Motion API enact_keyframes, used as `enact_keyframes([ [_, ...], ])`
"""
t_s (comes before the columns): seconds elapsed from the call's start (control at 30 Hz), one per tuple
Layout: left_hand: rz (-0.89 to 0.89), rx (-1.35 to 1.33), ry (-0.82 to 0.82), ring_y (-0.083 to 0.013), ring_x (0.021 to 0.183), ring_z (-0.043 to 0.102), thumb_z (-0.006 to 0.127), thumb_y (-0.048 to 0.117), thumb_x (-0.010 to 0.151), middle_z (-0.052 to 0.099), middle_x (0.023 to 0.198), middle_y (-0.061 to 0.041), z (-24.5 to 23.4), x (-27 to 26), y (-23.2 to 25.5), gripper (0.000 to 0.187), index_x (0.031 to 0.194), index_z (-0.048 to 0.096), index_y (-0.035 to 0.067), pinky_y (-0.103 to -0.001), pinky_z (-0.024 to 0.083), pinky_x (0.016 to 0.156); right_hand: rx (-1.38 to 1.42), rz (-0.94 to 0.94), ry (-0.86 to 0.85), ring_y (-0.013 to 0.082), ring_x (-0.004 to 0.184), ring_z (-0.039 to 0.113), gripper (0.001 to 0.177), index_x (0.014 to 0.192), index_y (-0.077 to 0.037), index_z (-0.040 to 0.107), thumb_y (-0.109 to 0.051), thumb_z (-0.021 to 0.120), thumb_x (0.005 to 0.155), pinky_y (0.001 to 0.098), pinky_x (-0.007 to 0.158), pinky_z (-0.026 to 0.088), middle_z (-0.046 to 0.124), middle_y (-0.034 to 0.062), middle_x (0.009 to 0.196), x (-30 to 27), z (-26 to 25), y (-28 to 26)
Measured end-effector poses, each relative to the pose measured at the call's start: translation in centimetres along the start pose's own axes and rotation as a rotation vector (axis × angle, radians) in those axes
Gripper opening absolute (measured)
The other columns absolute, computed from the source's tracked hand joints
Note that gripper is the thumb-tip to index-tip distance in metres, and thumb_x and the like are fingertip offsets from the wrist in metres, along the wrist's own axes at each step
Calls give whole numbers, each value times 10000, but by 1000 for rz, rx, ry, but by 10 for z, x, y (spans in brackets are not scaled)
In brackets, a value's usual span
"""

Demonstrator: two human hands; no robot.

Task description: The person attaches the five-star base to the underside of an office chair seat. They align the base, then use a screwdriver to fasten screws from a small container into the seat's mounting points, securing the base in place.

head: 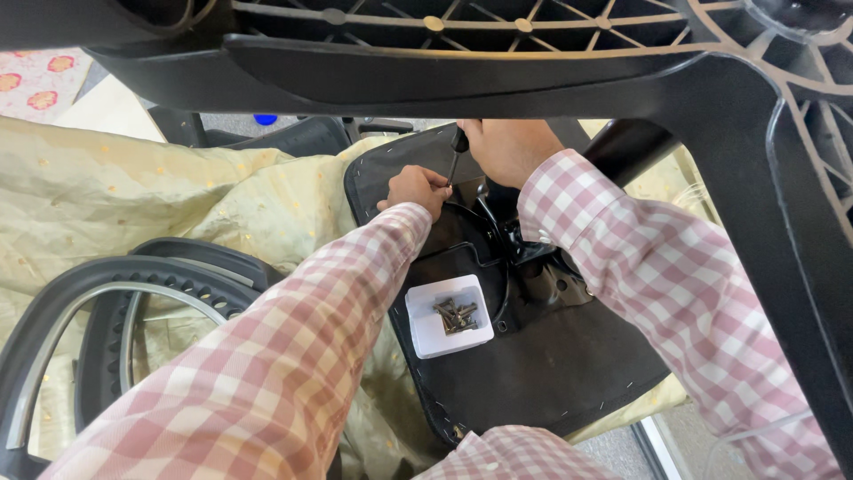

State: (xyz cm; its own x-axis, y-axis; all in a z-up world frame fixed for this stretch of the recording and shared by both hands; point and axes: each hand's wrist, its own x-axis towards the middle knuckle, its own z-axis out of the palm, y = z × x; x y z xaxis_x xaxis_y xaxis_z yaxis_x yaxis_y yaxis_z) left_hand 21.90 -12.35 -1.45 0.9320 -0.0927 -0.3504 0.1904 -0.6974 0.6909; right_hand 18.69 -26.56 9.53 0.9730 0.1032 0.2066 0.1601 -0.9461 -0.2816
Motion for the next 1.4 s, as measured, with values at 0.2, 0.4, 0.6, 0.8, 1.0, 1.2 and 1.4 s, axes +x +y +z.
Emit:
enact_keyframes([
  [0.2, 133, -81, -57, -179, 976, 756, 834, 205, 818, 796, 995, -25, 0, 22, -11, 198, 1016, 829, 203, -318, 558, 927, -145, -107, 2, 324, 899, 694, 307, 1139, -27, 714, -241, 505, 1072, 454, 810, 536, 734, 147, 989, 5, 13, 21],
  [0.4, 226, -86, -67, -181, 962, 764, 829, 152, 813, 799, 994, -57, 5, 35, -22, 210, 1022, 827, 172, -289, 574, 921, -225, -173, 51, 342, 910, 688, 297, 1150, -16, 711, -221, 519, 1052, 466, 806, 528, 733, 159, 995, 6, 17, 24],
  [0.6, 197, -51, -46, -165, 950, 759, 830, 178, 814, 806, 975, -26, 8, 32, -19, 205, 1019, 830, 198, -295, 560, 907, -37, -18, -33, 337, 879, 694, 302, 1103, -31, 726, -243, 518, 1044, 454, 820, 530, 735, 157, 953, 1, 6, 8],
  [0.8, 126, -34, -37, -153, 966, 744, 819, 223, 835, 805, 969, 20, 9, 23, -17, 213, 1041, 824, 277, -343, 496, 936, 30, 21, -18, 333, 875, 695, 301, 1069, -41, 745, -263, 548, 1020, 449, 813, 525, 742, 144, 973, 3, -7, -2],
  [1.0, 55, 16, -34, -148, 958, 737, 770, 233, 879, 805, 961, 36, 6, 14, -10, 198, 1044, 835, 322, -378, 400, 976, 133, 88, 71, 296, 847, 704, 359, 1067, -57, 737, -381, 596, 1006, 418, 765, 533, 748, 110, 933, -5, -15, -22],
  [1.2, 81, -8, -42, -132, 974, 722, 842, 285, 817, 799, 948, 67, -1, 4, -7, 198, 1012, 814, 305, -400, 373, 968, 459, 153, 206, 228, 816, 723, 299, 1032, -29, 725, -304, 616, 982, 367, 745, 547, 749, 96, 886, -7, -1, -34],
  [1.4, 71, 15, 16, -158, 960, 719, 798, 273, 869, 795, 943, 55, 0, -2, -4, 137, 985, 826, 340, -421, 367, 957, 650, 238, 167, 220, 834, 653, 345, 987, 17, 687, -289, 545, 1057, 362, 765, 502, 700, 126, 868, -21, 13, -24],
])
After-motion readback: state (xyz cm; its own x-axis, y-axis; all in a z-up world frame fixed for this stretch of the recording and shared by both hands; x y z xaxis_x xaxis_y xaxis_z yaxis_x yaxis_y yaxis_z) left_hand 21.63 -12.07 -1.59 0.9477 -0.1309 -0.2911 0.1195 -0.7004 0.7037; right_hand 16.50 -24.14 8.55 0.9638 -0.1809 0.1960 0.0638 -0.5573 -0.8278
